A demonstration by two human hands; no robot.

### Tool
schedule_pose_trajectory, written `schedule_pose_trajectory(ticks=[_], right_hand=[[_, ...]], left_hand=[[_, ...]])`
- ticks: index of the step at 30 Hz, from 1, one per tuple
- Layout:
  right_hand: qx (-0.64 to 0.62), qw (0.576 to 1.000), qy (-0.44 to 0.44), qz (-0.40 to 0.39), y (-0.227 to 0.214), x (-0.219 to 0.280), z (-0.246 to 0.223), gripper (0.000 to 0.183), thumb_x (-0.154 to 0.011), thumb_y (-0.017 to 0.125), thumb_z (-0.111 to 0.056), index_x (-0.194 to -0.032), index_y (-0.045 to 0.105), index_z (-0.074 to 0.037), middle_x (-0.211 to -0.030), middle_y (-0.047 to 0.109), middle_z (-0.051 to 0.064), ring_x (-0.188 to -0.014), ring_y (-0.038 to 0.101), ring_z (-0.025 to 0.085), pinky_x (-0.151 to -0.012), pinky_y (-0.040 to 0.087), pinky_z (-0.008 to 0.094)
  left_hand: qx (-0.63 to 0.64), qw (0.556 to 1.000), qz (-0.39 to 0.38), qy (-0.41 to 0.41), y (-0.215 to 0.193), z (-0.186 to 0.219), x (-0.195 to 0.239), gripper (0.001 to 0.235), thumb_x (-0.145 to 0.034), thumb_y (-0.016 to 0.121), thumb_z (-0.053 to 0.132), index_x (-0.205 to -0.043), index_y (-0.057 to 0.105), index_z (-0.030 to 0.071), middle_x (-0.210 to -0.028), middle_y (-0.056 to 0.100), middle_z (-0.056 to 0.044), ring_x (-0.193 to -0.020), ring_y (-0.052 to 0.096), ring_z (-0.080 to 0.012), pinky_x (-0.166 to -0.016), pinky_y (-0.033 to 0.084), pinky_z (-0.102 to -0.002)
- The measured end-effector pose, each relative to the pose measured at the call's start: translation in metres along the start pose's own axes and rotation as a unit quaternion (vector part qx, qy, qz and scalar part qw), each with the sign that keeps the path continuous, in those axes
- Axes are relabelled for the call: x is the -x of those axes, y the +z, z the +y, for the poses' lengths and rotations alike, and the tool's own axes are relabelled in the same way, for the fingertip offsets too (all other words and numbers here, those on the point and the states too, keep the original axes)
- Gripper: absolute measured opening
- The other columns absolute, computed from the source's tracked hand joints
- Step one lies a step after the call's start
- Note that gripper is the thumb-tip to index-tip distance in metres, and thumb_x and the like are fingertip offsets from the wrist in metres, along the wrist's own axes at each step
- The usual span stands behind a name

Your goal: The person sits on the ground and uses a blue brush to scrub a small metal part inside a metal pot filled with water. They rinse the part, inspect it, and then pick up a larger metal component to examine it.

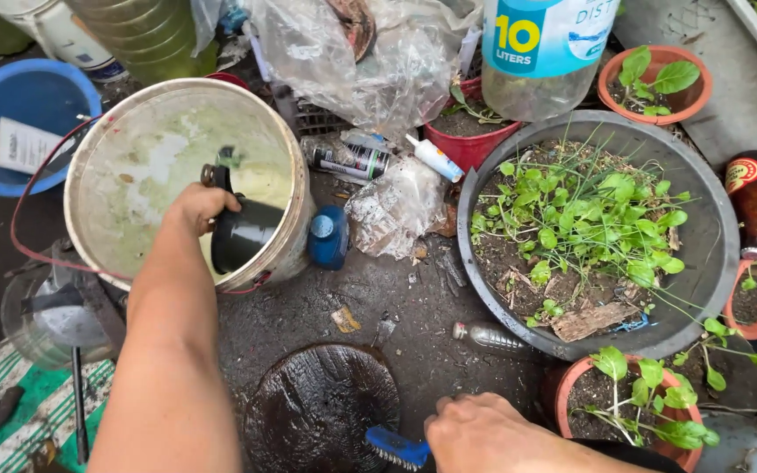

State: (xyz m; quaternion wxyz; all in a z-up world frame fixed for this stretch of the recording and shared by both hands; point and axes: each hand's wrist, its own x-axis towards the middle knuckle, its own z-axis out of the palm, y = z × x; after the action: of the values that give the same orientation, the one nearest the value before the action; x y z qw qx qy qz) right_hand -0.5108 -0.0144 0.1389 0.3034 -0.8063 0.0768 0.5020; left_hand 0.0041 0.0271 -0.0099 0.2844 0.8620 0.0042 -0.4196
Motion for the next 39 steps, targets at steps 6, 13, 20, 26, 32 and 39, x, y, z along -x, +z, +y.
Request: schedule_pose_trajectory(ticks=[6,13,20,26,32,39], right_hand=[[-0.015,1.000,-0.005,0.019,0.008,-0.024,0.005,0.031,-0.102,0.055,-0.025,-0.117,0.075,-0.006,-0.118,0.070,0.021,-0.109,0.071,0.046,-0.097,0.055,0.061],[-0.042,0.999,-0.003,-0.018,-0.010,-0.015,-0.006,0.037,-0.109,0.051,-0.020,-0.132,0.069,0.002,-0.128,0.067,0.025,-0.119,0.068,0.047,-0.110,0.050,0.062],[-0.022,0.999,0.009,0.038,0.011,-0.006,-0.014,0.040,-0.097,0.063,-0.025,-0.132,0.072,-0.008,-0.140,0.063,0.019,-0.132,0.060,0.041,-0.117,0.042,0.052],[0.023,0.999,0.039,-0.024,-0.024,0.048,-0.061,0.041,-0.101,0.064,-0.004,-0.141,0.066,0.001,-0.137,0.063,0.020,-0.126,0.063,0.036,-0.117,0.046,0.053],[0.105,0.993,0.050,-0.001,-0.013,0.054,-0.082,0.032,-0.108,0.060,-0.013,-0.138,0.070,-0.003,-0.127,0.071,0.011,-0.114,0.071,0.029,-0.101,0.060,0.046],[0.168,0.976,0.105,0.087,0.005,0.045,-0.066,0.037,-0.097,0.059,-0.017,-0.125,0.081,-0.006,-0.129,0.081,0.016,-0.119,0.079,0.038,-0.096,0.064,0.051]], left_hand=[[-0.009,0.996,-0.081,0.022,0.021,-0.018,-0.051,0.046,-0.080,0.082,-0.017,-0.122,0.066,-0.014,-0.114,0.075,-0.030,-0.105,0.076,-0.0507,-0.092,0.067,-0.060],[-0.364,0.922,0.020,0.133,0.031,-0.032,-0.104,0.058,-0.070,0.102,0.015,-0.122,0.075,0.014,-0.125,0.077,-0.014,-0.110,0.075,-0.0365,-0.087,0.063,-0.048],[-0.366,0.861,0.208,0.287,0.011,-0.010,-0.024,0.049,-0.078,0.066,0.008,-0.123,0.078,0.021,-0.109,0.081,-0.025,-0.107,0.073,-0.0557,-0.093,0.059,-0.057],[-0.292,0.769,0.325,0.467,-0.016,-0.002,0.083,0.034,-0.081,0.080,0.003,-0.111,0.079,0.017,-0.099,0.082,-0.013,-0.093,0.077,-0.0398,-0.075,0.058,-0.048],[-0.322,0.596,0.378,0.631,-0.059,-0.010,0.225,0.049,-0.076,0.068,-0.003,-0.122,0.076,0.009,-0.110,0.081,-0.008,-0.100,0.078,-0.0381,-0.073,0.052,-0.047],[-0.198,0.611,0.204,0.738,-0.020,-0.085,0.384,0.025,-0.077,0.063,-0.006,-0.097,0.051,0.003,-0.136,0.089,-0.027,-0.134,0.086,-0.0409,-0.091,0.053,-0.045]])
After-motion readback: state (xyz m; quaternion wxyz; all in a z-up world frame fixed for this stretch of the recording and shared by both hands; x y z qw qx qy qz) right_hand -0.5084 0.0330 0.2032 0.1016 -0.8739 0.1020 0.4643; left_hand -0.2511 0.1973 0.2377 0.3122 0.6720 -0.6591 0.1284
